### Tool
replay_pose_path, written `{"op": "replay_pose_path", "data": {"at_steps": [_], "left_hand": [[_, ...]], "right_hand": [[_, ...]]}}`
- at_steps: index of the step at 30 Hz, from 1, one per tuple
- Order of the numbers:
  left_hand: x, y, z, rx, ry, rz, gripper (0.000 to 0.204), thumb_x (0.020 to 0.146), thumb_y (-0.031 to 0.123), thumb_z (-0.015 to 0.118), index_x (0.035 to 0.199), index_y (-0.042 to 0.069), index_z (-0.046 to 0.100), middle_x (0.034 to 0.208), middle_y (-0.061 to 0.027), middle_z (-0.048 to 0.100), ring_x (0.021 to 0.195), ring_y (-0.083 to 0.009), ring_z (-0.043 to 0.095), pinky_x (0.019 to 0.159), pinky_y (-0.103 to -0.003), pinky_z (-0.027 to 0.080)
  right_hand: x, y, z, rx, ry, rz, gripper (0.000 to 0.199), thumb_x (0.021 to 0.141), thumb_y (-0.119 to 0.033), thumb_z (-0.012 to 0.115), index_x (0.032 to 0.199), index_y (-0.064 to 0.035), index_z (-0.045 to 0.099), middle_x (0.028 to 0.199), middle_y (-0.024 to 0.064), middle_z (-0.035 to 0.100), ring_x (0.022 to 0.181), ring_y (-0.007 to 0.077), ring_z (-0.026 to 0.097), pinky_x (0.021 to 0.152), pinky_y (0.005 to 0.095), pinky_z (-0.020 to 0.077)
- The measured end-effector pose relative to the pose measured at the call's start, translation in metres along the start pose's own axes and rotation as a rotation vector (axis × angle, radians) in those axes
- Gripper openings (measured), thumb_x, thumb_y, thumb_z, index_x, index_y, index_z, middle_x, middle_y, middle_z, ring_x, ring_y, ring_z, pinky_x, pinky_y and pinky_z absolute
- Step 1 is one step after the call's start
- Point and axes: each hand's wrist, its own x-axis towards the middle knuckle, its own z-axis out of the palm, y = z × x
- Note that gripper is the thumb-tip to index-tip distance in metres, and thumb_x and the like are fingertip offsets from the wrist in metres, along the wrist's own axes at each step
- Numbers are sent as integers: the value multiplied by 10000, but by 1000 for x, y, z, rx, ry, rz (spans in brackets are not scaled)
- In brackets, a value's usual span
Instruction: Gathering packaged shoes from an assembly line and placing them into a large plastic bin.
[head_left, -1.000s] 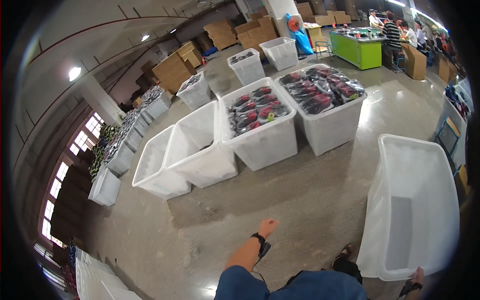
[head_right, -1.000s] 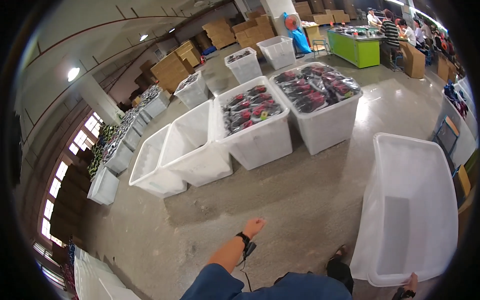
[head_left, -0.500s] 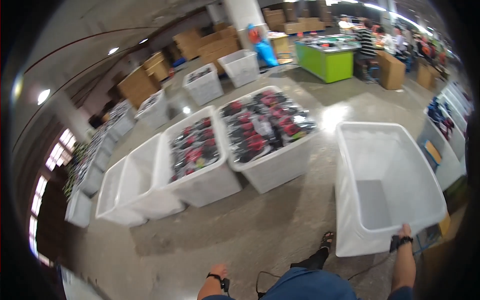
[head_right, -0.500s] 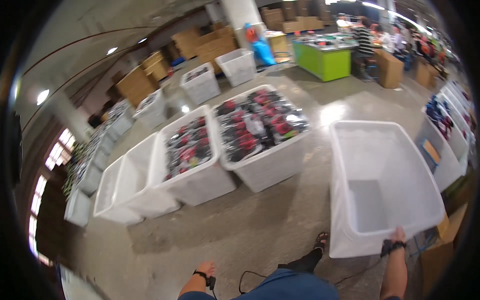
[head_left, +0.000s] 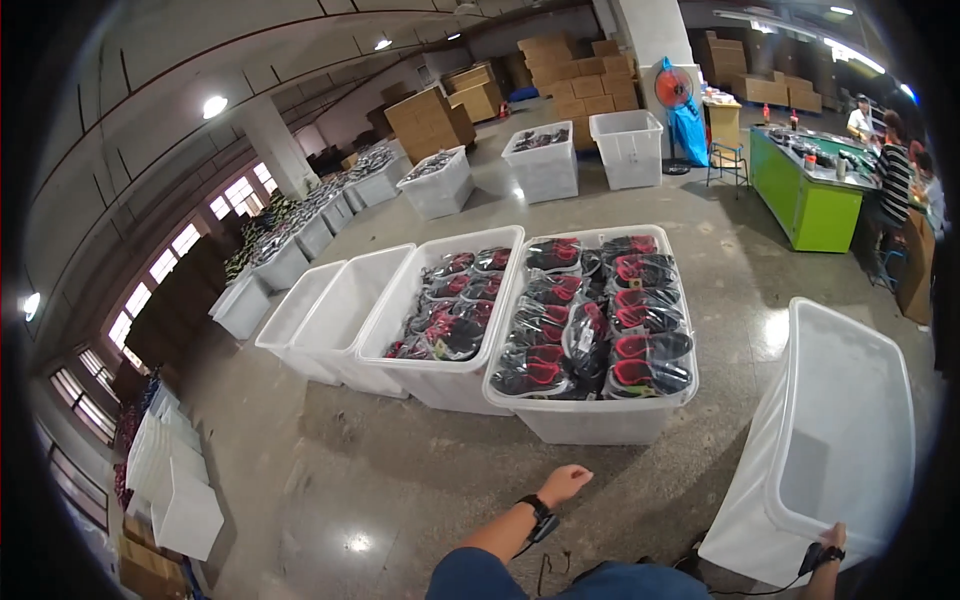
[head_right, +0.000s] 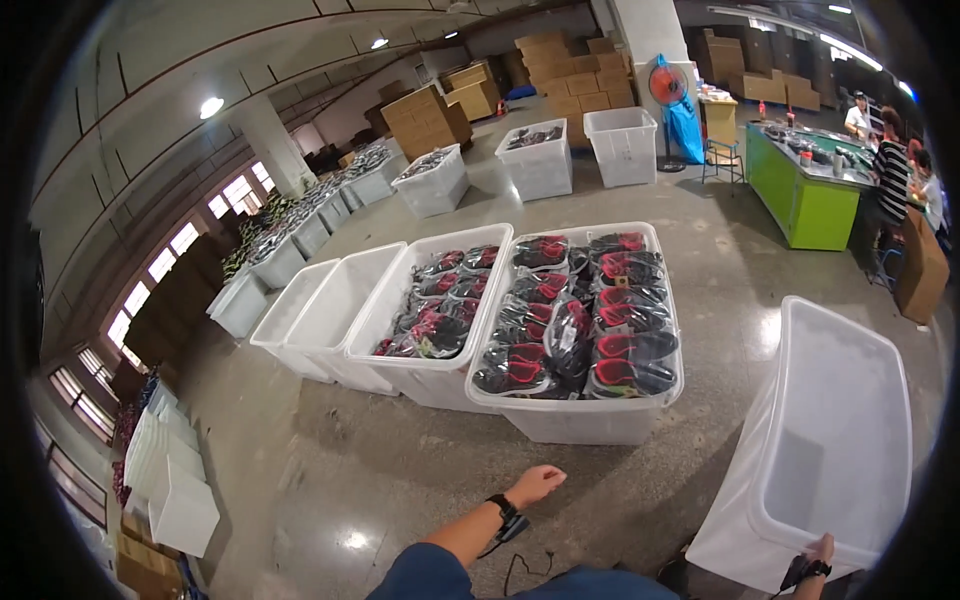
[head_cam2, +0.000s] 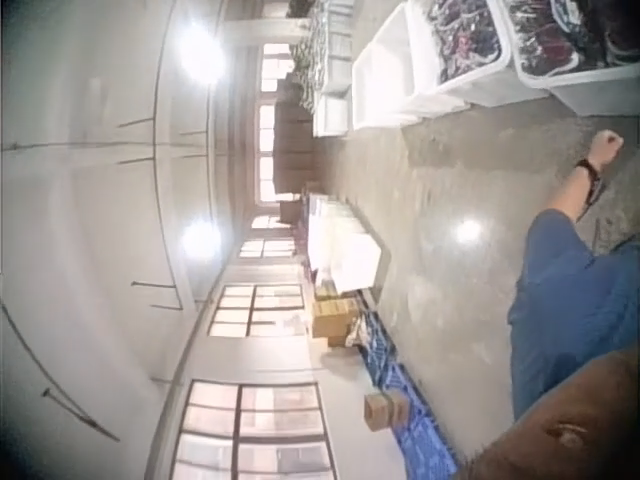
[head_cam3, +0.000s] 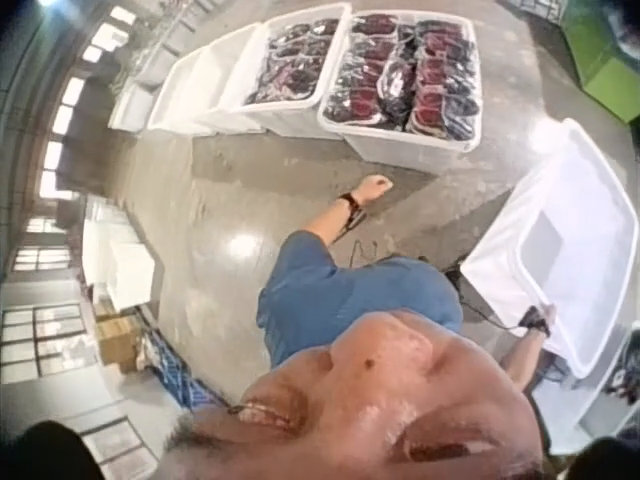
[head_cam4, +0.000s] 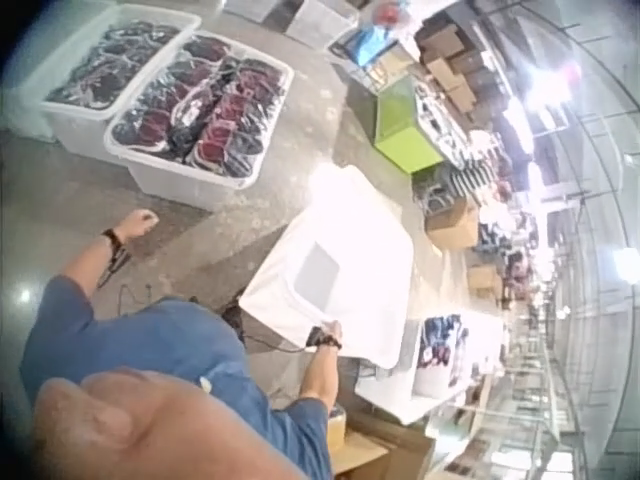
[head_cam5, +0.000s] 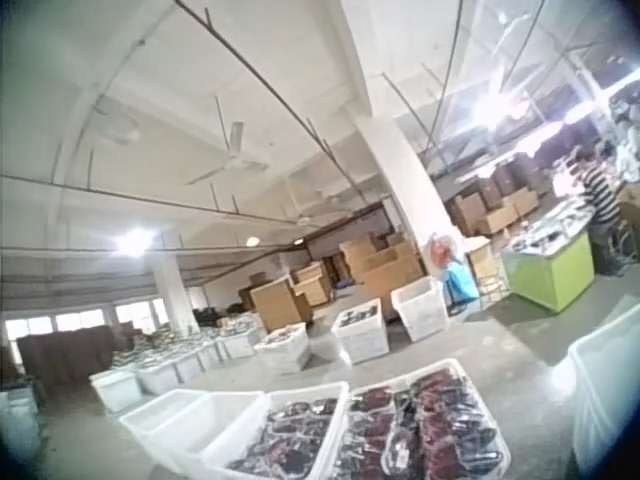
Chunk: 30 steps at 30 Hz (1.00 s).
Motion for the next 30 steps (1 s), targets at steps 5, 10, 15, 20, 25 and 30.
{"op": "replay_pose_path", "data": {"at_steps": [5, 10, 15, 20, 25, 30], "left_hand": [[70, 108, 111, 175, -7, -65, 355, 972, 349, 649, 1134, 37, 693, 1027, -93, 711, 946, -194, 656, 838, -335, 513], [142, 210, 182, 93, -77, 62, 402, 955, 378, 658, 1108, 7, 687, 987, -122, 720, 901, -218, 668, 813, -356, 517], [256, 289, 201, 181, -71, -16, 358, 969, 327, 662, 1167, 29, 667, 996, -71, 708, 922, -145, 637, 823, -316, 506], [428, 392, 190, 221, -93, 100, 333, 933, 300, 702, 1140, 40, 681, 935, -88, 728, 882, -150, 674, 790, -316, 523], [591, 513, 195, -87, -30, -15, 312, 970, 197, 670, 1222, 15, 652, 999, -45, 697, 897, -116, 655, 783, -258, 524], [744, 632, 194, 78, -244, -55, 352, 982, 200, 652, 1250, -25, 618, 1080, -104, 701, 981, -165, 673, 820, -281, 540]], "right_hand": [[149, -87, 111, -302, -286, 63, 464, 863, -419, 515, 1125, -36, 487, 1160, 200, 520, 1011, 426, 536, 939, 626, 431], [268, -176, 204, -398, -285, 38, 457, 861, -401, 477, 1137, -37, 487, 1111, 182, 564, 1008, 387, 544, 948, 573, 447], [366, -224, 312, -22, -144, 513, 1056, 721, -801, 588, 1420, -32, 397, 1396, 187, 491, 1202, 367, 525, 961, 537, 458], [461, -253, 341, -354, -510, -28, 547, 942, -380, 589, 1329, 6, 566, 1253, 217, 633, 1108, 347, 643, 921, 469, 520], [458, -269, 503, -532, -170, -17, 230, 939, -306, 643, 772, -171, 561, 575, -31, 462, 432, 117, 406, 386, 285, 295], [422, -318, 726, -963, -260, -84, 523, 869, -419, 680, 1097, 52, 699, 916, 108, 701, 753, 219, 640, 647, 377, 508]]}}
